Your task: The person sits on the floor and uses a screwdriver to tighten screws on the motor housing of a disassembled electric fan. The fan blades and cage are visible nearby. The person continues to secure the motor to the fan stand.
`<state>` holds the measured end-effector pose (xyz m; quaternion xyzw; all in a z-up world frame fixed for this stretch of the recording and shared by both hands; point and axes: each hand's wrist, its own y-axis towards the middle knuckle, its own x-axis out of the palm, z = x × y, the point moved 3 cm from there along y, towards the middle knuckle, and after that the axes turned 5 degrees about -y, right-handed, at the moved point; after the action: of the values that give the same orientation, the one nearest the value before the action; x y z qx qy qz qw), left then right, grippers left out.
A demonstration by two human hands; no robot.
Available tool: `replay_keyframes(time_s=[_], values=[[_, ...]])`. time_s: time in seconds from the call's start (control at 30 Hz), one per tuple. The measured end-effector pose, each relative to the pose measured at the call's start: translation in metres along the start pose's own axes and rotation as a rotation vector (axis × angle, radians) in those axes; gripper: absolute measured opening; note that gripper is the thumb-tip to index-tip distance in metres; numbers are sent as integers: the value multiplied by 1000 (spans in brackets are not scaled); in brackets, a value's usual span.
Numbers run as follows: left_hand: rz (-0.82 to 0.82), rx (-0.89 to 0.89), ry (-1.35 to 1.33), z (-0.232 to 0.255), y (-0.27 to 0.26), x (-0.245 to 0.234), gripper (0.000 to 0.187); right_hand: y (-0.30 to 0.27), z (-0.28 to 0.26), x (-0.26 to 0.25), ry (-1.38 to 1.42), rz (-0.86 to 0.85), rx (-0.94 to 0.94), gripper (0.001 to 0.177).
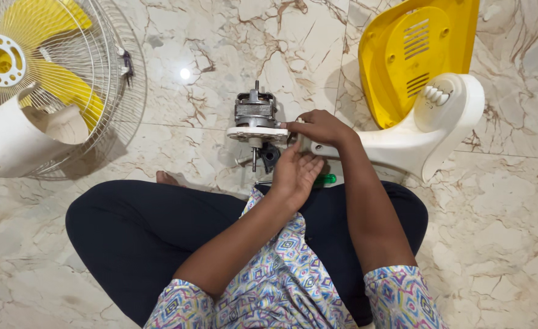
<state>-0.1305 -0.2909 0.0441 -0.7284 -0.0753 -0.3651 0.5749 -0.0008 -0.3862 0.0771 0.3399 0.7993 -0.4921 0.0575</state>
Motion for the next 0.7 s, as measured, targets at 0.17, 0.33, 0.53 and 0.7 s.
replay_keyframes(time_s=[0.17, 0.33, 0.53, 0.7], values=[[-1, -4, -77, 9, -4, 15, 92, 0, -2, 3, 44, 81, -70, 60], [25, 15, -119, 19, -3, 19, 98, 3, -5, 10, -49, 227, -98, 58], [-8, 39, -181, 23, -6, 22, 91, 0, -8, 13, -71, 294, -109, 56], [-39, 91, -125, 23, -7, 23, 61, -6, -15, 13, -69, 279, -111, 59]])
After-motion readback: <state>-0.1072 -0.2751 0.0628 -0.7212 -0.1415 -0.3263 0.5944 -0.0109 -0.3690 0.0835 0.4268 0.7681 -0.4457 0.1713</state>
